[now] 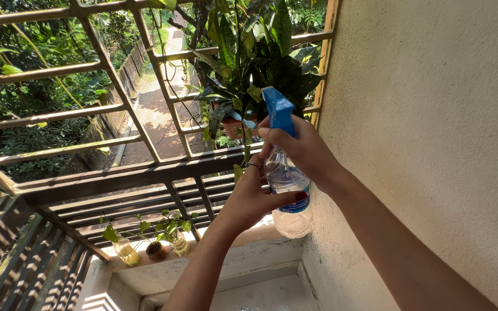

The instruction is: The person uses a spray bottle to mist water onto several potted plants on a balcony. They systematically move from one plant to another, spraying the leaves and soil of each.

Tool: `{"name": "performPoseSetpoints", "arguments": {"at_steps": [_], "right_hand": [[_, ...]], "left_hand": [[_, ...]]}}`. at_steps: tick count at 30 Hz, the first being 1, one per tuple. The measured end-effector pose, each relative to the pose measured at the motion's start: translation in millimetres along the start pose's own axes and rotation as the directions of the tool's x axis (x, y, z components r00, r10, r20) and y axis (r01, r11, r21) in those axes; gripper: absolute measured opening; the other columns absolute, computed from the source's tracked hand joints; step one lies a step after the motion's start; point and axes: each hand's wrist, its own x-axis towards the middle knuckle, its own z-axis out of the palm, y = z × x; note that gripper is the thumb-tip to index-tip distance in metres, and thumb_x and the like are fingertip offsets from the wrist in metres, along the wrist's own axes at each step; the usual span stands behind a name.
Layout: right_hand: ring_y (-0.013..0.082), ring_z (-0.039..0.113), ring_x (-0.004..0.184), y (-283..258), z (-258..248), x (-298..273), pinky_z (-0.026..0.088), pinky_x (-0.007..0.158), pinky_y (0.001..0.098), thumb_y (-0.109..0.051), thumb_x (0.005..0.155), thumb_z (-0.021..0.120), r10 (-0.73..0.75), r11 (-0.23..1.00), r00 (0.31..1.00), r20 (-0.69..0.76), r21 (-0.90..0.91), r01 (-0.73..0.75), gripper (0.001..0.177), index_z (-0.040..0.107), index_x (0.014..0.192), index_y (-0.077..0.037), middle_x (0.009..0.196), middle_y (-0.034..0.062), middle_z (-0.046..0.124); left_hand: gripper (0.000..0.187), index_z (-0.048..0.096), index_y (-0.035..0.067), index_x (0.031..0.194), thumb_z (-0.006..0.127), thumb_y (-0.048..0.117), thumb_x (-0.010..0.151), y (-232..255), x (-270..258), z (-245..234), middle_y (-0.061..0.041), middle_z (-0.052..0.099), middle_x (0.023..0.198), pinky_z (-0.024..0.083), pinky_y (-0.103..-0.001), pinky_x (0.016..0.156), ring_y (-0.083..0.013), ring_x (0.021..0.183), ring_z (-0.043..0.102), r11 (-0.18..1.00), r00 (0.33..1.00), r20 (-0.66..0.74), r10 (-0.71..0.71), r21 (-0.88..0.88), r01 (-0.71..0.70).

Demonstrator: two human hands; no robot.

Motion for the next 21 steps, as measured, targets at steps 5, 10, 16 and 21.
{"name": "performPoseSetpoints", "arguments": {"at_steps": [5,10,16,21], "right_hand": [[0.0118,0.064,0.062,-4.3,5.4,-1.0,0.049,0.062,0.03,-0.051,0.082,0.069,0.054,0.997,0.996,-0.067,-0.048,-0.057,0.043,0.068,0.095,-0.011,0.067,0.0014,0.069],[0.0096,0.063,0.059,-8.6,6.4,-1.8,0.049,0.058,0.0296,-0.052,0.08,0.07,0.063,0.998,0.996,-0.06,-0.026,-0.064,0.043,0.069,0.096,-0.013,0.065,0.0024,0.07],[0.0093,0.068,0.059,-9.5,8.1,-2.6,0.053,0.059,0.0289,-0.054,0.079,0.07,0.044,0.998,0.997,-0.062,-0.039,-0.046,0.044,0.069,0.095,-0.013,0.065,0.0027,0.07],[0.0095,0.058,0.055,-9.5,11.6,-1.1,0.044,0.055,0.0294,-0.054,0.079,0.072,0.056,0.998,0.995,-0.079,-0.026,-0.059,0.042,0.066,0.093,-0.014,0.065,0.0035,0.07]], "left_hand": [[0.125,0.009,0.003,0.161,0.088,0.035,0.07,11.2,-4.5,-1.0,-0.018,0.071,0.121,0.057,-0.038,0.09,-0.0226,0.112,0.073,0.999,0.999,0.01,-0.048,0.017,0.048],[0.124,0.008,0.003,0.161,0.087,0.034,0.071,13.2,-6.4,0.0,-0.018,0.073,0.117,0.059,-0.038,0.088,-0.0227,0.109,0.074,0.998,0.998,0.01,-0.063,-0.011,0.063],[0.123,0.007,0.003,0.161,0.087,0.03,0.072,13.5,-8.8,0.7,-0.016,0.071,0.12,0.057,-0.037,0.09,-0.0219,0.111,0.073,0.998,0.999,0.014,-0.033,-0.05,0.034],[0.123,0.007,0.004,0.161,0.087,0.029,0.071,12.8,-8.8,-4.6,-0.016,0.071,0.121,0.057,-0.037,0.091,-0.022,0.113,0.073,0.998,0.999,0.001,-0.045,-0.036,0.045]]}}
